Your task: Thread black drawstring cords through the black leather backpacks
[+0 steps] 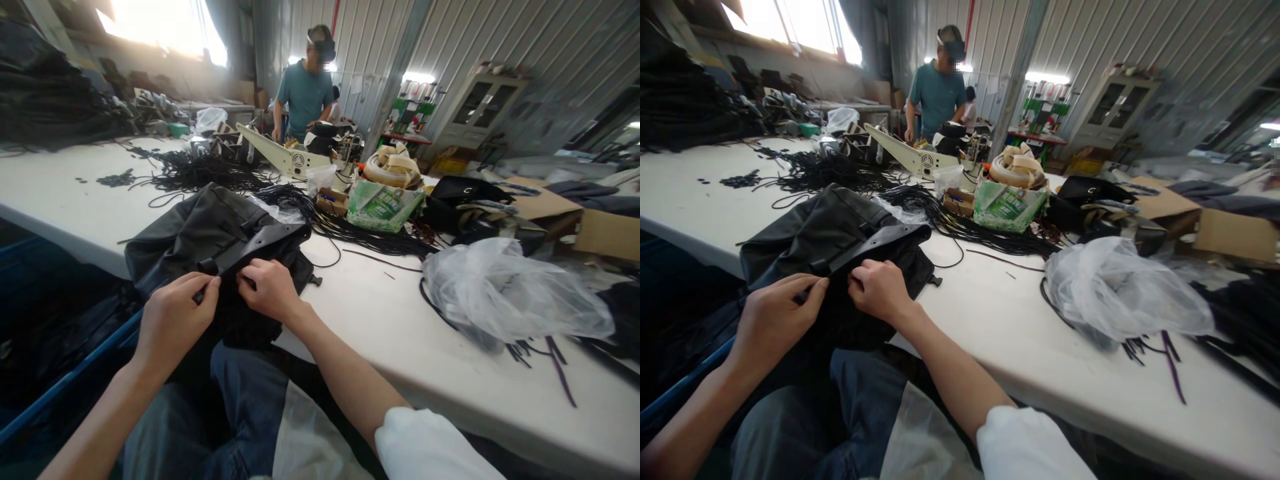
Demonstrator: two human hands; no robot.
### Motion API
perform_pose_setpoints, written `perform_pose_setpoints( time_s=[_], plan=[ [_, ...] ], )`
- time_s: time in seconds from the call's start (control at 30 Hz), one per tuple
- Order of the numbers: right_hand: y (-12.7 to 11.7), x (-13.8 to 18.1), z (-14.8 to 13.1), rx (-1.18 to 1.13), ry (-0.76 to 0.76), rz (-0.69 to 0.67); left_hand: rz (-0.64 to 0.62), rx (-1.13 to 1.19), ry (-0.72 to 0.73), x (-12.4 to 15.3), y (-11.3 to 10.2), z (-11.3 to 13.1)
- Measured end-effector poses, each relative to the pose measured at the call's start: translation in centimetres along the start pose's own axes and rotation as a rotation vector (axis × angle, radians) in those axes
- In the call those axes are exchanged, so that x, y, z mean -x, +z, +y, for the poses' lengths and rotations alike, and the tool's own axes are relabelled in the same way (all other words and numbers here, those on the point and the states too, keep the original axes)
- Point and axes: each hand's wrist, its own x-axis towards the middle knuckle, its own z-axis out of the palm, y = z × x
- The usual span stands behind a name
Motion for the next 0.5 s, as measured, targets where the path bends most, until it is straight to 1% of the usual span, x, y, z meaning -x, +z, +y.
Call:
perform_pose_setpoints(
  time_s=[0.3,0.5],
  plan=[
    [-0.35,0.14,-0.05,-0.05,0.057,0.012,-0.009,0.013,-0.016,0.05,-0.21,0.54],
    [-0.5,0.19,-0.25,-0.086,0.036,0.044,-0.015,0.006,-0.035,0.2,-0.28,0.37]
  ],
)
